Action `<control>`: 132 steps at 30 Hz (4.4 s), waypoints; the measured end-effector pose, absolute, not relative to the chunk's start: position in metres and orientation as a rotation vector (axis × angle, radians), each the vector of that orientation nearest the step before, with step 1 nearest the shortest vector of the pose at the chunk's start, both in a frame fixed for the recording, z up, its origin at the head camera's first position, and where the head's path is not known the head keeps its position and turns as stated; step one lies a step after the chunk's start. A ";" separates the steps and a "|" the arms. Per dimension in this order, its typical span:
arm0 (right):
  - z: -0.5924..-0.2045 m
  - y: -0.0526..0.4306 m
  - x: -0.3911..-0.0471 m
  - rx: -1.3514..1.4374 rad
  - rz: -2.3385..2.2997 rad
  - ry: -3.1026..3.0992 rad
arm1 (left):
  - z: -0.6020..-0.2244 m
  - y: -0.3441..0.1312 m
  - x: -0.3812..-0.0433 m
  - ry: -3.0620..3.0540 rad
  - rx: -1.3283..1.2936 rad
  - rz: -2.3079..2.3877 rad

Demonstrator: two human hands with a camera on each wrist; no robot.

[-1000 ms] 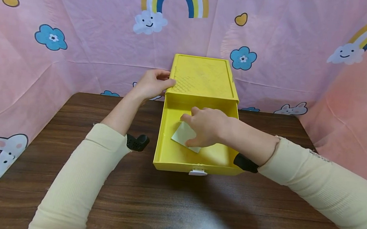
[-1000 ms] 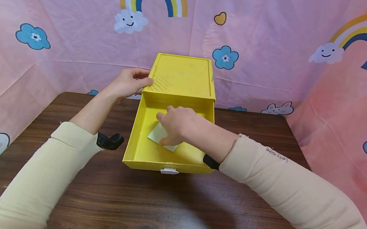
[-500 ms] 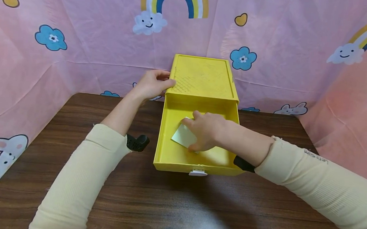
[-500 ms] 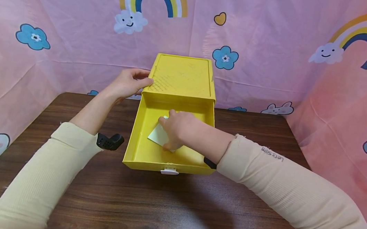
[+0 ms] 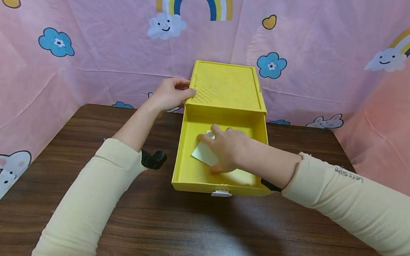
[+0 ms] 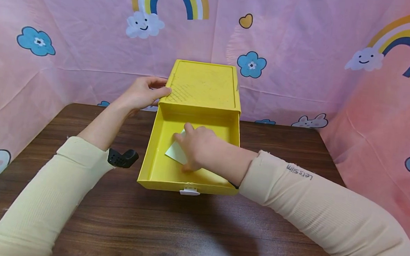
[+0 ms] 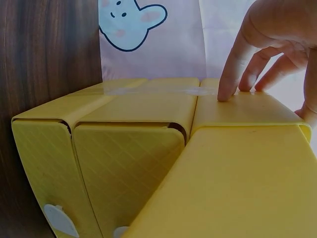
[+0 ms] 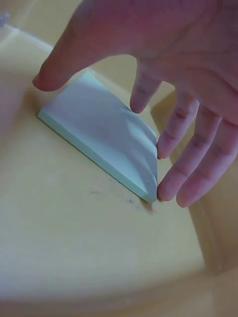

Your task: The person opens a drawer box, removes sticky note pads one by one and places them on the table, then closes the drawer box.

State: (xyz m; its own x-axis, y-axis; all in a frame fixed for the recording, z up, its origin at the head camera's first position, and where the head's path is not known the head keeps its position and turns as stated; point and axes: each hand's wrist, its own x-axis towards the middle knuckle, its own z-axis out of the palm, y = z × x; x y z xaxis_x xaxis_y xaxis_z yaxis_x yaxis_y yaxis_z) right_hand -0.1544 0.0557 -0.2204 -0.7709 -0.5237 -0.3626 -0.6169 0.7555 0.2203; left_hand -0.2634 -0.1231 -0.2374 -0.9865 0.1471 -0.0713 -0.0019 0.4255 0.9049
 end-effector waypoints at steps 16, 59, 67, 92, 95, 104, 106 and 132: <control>-0.224 0.055 -0.151 -0.918 0.538 2.662 | -0.239 -0.122 -0.263 2.553 0.130 1.622; -0.202 0.079 -0.155 -1.214 0.383 2.776 | -0.240 -0.123 -0.264 2.516 0.149 1.651; -0.197 0.089 -0.152 -1.266 0.303 2.797 | -0.239 -0.122 -0.262 2.522 0.154 1.644; -0.182 0.117 -0.150 -1.273 0.185 2.815 | -0.238 -0.122 -0.262 2.530 0.141 1.622; -0.180 0.120 -0.150 -1.256 0.163 2.821 | -0.239 -0.123 -0.262 2.524 0.154 1.620; -0.178 0.134 -0.151 -1.274 0.116 2.836 | -0.239 -0.124 -0.263 2.511 0.156 1.622; -0.178 0.137 -0.151 -1.283 0.121 2.838 | -0.239 -0.124 -0.262 2.509 0.152 1.623; -0.175 0.180 -0.155 -1.203 -0.006 2.918 | -0.238 -0.122 -0.262 2.518 0.136 1.608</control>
